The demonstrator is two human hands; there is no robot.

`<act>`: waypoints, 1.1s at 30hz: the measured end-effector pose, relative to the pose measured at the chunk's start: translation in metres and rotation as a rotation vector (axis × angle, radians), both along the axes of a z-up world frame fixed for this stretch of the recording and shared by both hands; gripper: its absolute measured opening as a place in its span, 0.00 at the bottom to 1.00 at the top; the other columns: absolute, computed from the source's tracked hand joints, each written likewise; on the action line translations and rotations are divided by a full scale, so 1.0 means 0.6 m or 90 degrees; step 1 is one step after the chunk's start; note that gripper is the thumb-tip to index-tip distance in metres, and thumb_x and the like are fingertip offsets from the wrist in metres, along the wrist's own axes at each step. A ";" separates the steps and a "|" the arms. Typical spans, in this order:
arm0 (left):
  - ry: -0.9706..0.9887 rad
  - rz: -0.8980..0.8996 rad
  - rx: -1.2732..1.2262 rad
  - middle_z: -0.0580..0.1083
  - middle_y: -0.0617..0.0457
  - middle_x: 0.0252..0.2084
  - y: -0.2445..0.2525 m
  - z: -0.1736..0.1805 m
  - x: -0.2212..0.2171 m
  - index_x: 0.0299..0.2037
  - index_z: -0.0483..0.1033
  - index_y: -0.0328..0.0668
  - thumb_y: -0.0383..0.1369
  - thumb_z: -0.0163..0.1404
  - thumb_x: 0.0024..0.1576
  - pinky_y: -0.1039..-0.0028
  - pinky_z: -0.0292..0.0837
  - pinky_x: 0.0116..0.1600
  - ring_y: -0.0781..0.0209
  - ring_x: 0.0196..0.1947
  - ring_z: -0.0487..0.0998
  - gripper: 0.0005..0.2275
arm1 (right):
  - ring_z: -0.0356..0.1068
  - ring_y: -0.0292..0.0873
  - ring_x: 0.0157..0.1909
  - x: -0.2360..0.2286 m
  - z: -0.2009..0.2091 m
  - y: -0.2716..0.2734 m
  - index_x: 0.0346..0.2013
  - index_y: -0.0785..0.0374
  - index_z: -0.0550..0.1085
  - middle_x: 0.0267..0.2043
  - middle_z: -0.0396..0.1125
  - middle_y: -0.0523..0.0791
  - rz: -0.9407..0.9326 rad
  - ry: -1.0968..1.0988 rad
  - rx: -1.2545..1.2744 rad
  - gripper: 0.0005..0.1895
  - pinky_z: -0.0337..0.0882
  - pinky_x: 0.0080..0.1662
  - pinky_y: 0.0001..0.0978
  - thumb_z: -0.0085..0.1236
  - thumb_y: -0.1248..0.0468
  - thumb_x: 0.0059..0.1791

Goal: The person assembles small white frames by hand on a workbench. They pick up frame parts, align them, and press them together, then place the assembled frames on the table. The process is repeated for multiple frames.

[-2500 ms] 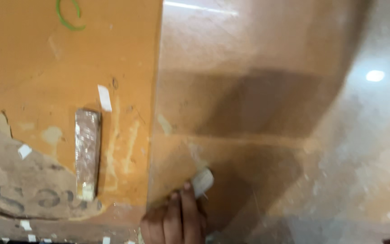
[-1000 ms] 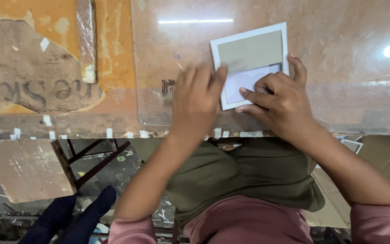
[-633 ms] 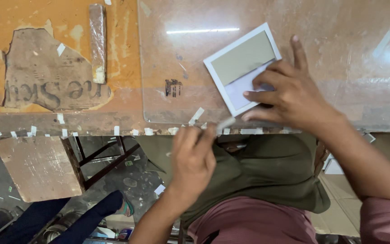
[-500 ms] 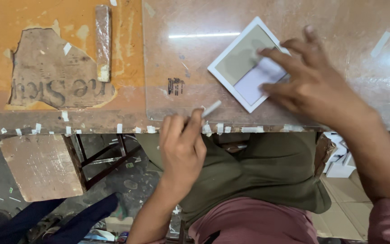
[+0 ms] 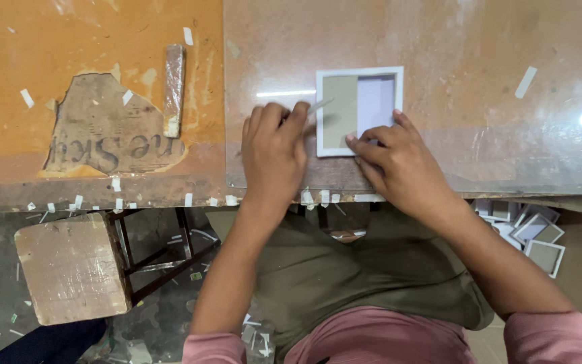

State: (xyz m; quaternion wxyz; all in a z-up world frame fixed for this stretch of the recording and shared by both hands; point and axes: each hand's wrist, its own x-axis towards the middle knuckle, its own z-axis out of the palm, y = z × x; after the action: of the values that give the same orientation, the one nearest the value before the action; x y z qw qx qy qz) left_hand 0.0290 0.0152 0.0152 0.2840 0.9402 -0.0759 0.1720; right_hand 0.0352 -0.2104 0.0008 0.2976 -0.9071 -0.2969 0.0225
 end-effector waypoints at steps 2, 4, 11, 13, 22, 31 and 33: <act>-0.022 -0.002 0.019 0.70 0.49 0.35 -0.005 -0.021 0.032 0.49 0.80 0.39 0.22 0.55 0.54 0.60 0.64 0.46 0.51 0.40 0.71 0.13 | 0.70 0.53 0.49 -0.008 -0.004 -0.009 0.52 0.60 0.80 0.42 0.70 0.49 0.005 -0.005 0.018 0.18 0.56 0.71 0.61 0.64 0.62 0.48; -0.040 0.000 0.044 0.70 0.50 0.35 -0.015 -0.043 0.061 0.49 0.80 0.39 0.22 0.55 0.54 0.60 0.64 0.46 0.51 0.41 0.71 0.13 | 0.70 0.53 0.46 -0.012 -0.009 -0.012 0.50 0.61 0.81 0.39 0.69 0.49 0.002 0.001 0.039 0.18 0.55 0.71 0.61 0.66 0.60 0.46; -0.005 -0.041 0.031 0.67 0.45 0.35 -0.041 -0.059 -0.005 0.50 0.80 0.33 0.18 0.51 0.50 0.59 0.64 0.46 0.47 0.40 0.68 0.17 | 0.72 0.50 0.46 -0.014 -0.033 -0.015 0.47 0.59 0.82 0.37 0.72 0.47 -0.050 0.044 0.086 0.16 0.54 0.74 0.59 0.68 0.59 0.46; 0.069 -0.050 0.002 0.66 0.43 0.33 -0.042 -0.038 -0.071 0.48 0.80 0.32 0.17 0.50 0.50 0.58 0.63 0.44 0.45 0.39 0.68 0.16 | 0.72 0.52 0.47 -0.008 -0.029 -0.021 0.51 0.61 0.79 0.37 0.72 0.48 -0.033 0.061 0.087 0.23 0.52 0.74 0.59 0.68 0.55 0.44; 0.099 -0.003 -0.107 0.67 0.45 0.32 -0.023 -0.001 -0.134 0.47 0.81 0.34 0.16 0.50 0.50 0.59 0.66 0.43 0.47 0.36 0.70 0.16 | 0.69 0.54 0.52 0.017 0.019 -0.042 0.45 0.65 0.79 0.37 0.72 0.49 0.054 -0.027 -0.096 0.43 0.29 0.70 0.76 0.67 0.33 0.32; -0.055 -0.013 0.060 0.68 0.49 0.32 -0.029 -0.014 0.008 0.47 0.82 0.38 0.19 0.54 0.50 0.60 0.62 0.44 0.50 0.38 0.70 0.15 | 0.65 0.55 0.57 0.005 0.012 -0.031 0.47 0.65 0.80 0.45 0.69 0.51 0.063 -0.056 -0.117 0.39 0.46 0.71 0.64 0.71 0.42 0.31; -0.059 -0.037 0.059 0.68 0.50 0.33 -0.033 -0.035 0.037 0.47 0.81 0.39 0.20 0.54 0.53 0.60 0.63 0.46 0.51 0.39 0.70 0.13 | 0.66 0.55 0.56 0.005 0.003 -0.035 0.49 0.64 0.80 0.45 0.69 0.50 0.069 -0.038 -0.099 0.38 0.51 0.70 0.61 0.72 0.44 0.31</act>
State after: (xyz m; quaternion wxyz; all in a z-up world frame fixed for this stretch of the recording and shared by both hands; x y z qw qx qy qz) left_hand 0.0512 -0.0044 -0.0057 0.2413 0.9409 -0.1237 0.2032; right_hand 0.0381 -0.2314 0.0028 0.2155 -0.9104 -0.3516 0.0343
